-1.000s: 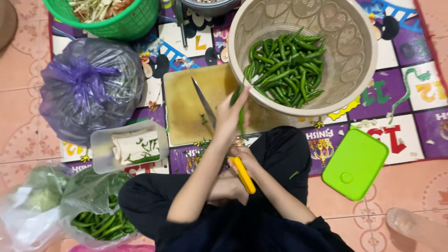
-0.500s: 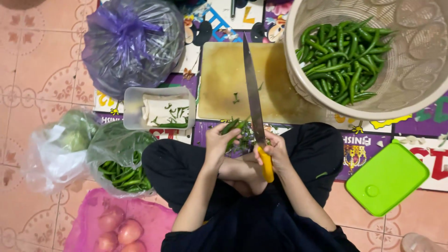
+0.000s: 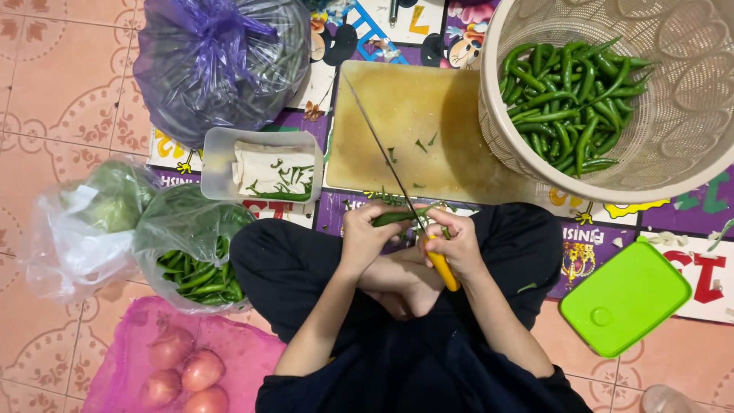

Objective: Slicing green chilies on a cutting board using a knife

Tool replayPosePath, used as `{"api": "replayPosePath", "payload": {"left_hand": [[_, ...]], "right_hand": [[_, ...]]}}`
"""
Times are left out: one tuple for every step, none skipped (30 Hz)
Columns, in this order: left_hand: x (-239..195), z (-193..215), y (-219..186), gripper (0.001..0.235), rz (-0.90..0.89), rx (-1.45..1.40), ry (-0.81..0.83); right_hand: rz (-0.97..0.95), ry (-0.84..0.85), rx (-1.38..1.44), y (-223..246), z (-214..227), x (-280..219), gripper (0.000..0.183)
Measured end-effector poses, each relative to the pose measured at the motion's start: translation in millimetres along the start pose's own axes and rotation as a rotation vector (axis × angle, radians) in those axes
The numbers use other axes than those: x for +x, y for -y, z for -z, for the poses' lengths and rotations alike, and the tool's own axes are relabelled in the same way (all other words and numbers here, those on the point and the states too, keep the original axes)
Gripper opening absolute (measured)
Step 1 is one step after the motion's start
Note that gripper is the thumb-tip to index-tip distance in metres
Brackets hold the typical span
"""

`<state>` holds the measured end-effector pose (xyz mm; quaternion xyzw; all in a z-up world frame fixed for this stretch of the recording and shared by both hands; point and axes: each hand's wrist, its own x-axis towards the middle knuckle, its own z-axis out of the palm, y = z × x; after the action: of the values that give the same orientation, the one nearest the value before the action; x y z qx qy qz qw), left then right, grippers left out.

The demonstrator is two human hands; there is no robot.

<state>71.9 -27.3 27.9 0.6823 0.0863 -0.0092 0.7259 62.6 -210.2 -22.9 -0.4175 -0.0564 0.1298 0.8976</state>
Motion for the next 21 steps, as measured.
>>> {"api": "replayPosePath", "payload": {"left_hand": [[0.2, 0.4, 0.4, 0.028, 0.000, 0.001, 0.003], [0.4, 0.6, 0.8, 0.026, 0.071, -0.037, 0.008], [0.3, 0.7, 1.4, 0.026, 0.143, -0.075, 0.012], [0.2, 3.8, 3.5, 0.026, 0.144, -0.074, 0.014], [0.8, 6.6, 5.5, 0.022, 0.233, -0.167, 0.049], [1.3, 9.4, 7.6, 0.022, 0.322, -0.261, 0.085], [-0.6, 12.2, 10.6, 0.022, 0.324, -0.261, 0.084], [-2.4, 15.0, 13.7, 0.021, 0.384, -0.314, 0.113], [-4.0, 18.7, 16.5, 0.020, 0.444, -0.366, 0.141], [-3.9, 18.3, 14.0, 0.020, 0.446, -0.364, 0.140], [-3.5, 17.8, 11.4, 0.022, 0.446, -0.387, 0.112], [-3.1, 16.9, 8.7, 0.023, 0.446, -0.410, 0.084], [-3.9, 15.6, 6.3, 0.023, 0.445, -0.408, 0.086], [-4.9, 14.0, 3.8, 0.024, 0.426, -0.403, 0.074], [-4.6, 11.7, 1.2, 0.025, 0.407, -0.397, 0.067], [-0.8, -1.9, -12.4, 0.025, 0.407, -0.394, 0.075], [4.6, -15.3, -26.5, 0.027, 0.364, -0.394, 0.104], [9.3, -28.2, -41.0, 0.029, 0.321, -0.395, 0.134], [17.6, -56.3, -58.7, 0.029, 0.317, -0.393, 0.134], [25.7, -83.7, -76.5, 0.031, 0.242, -0.489, 0.203], [33.8, -112.2, -94.5, 0.034, 0.166, -0.587, 0.274]], "right_hand": [[0.002, -0.002, 0.001, -1.1, 1.3, 1.1, 0.080], [0.003, -0.010, -0.009, -2.1, 2.8, 2.1, 0.080], [0.003, -0.018, -0.019, -3.0, 4.3, 2.9, 0.079], [0.004, -0.020, -0.019, -3.7, 3.6, 1.3, 0.079], [0.000, -0.033, -0.025, -4.1, 3.3, 0.6, 0.076], [-0.005, -0.046, -0.031, -4.5, 3.0, -0.1, 0.073], [-0.006, -0.046, -0.030, -5.1, 4.0, -1.4, 0.073], [-0.031, -0.070, -0.011, -5.7, 5.2, -2.6, 0.071], [-0.055, -0.094, 0.011, -7.0, 5.8, -3.5, 0.069], [-0.056, -0.094, 0.013, -11.9, 11.8, -4.0, 0.069], [-0.075, -0.094, 0.049, -16.4, 18.1, -3.9, 0.065], [-0.093, -0.093, 0.086, -20.8, 24.5, -4.0, 0.061], [-0.090, -0.094, 0.087, -22.3, 25.2, -3.6, 0.061], [-0.138, -0.119, 0.074, -23.4, 26.1, -3.4, 0.055], [-0.182, -0.145, 0.061, -24.0, 27.5, -2.7, 0.049], [-0.174, -0.149, 0.061, -36.2, 36.0, -6.4, 0.049], [-0.240, -0.202, 0.053, -48.4, 44.4, -7.2, 0.031], [-0.306, -0.254, 0.045, -60.7, 52.2, -7.8, 0.016], [-0.303, -0.250, 0.046, -67.9, 45.5, -30.0, 0.016], [-0.301, -0.261, 0.046, -72.2, 44.7, -28.0, 0.017], [-0.298, -0.274, 0.042, -66.3, 46.8, -14.0, 0.018]]}}
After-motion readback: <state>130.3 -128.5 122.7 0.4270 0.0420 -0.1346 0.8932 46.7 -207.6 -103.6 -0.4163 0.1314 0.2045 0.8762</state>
